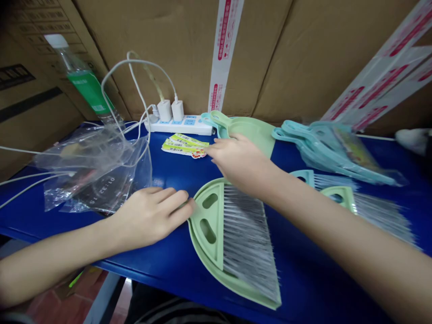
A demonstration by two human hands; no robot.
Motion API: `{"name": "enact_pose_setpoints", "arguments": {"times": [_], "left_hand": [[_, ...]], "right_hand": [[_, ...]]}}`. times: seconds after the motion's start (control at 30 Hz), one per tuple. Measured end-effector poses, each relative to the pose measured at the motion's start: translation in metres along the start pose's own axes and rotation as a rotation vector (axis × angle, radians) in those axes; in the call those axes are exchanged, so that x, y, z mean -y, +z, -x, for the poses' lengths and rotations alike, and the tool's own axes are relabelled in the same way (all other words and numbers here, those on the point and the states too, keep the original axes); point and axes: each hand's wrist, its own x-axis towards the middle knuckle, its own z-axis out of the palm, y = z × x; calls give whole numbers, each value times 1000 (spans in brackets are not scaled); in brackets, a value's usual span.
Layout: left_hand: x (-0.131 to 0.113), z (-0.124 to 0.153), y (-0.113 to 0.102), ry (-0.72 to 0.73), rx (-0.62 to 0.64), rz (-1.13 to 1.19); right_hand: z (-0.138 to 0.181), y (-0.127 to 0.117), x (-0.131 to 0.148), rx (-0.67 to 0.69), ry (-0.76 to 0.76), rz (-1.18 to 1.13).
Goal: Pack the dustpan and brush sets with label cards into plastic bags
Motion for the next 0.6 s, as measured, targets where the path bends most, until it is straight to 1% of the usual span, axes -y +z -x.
{"name": "enact_pose_setpoints", "arguments": {"times": [0.03,0.07,0.13,0.2,0.3,0.37,0.43,0.53,0.6], "left_hand": [[1,0,0,8,6,-4],[1,0,0,13,13,-12],[2,0,-1,22,26,-27],[2,0,0,28,37,-34],[3,0,0,30,52,-25],[3,0,1,27,52,-15],[4,0,0,25,53,-4],[5,0,0,23,59,23],[6,0,-1,11,63,39]], "right_hand": [[-7,0,0,61,20,35],[-14,1,-1,91,33,58],[-26,5,-2,97,31,58],[-35,10,-3,75,15,33],[-40,12,-3,104,-46,147],[-38,7,-3,127,-81,237],[-32,-1,-3,109,-82,277],[-15,-16,-5,42,-45,316],[2,-25,-8,42,-33,284]]}}
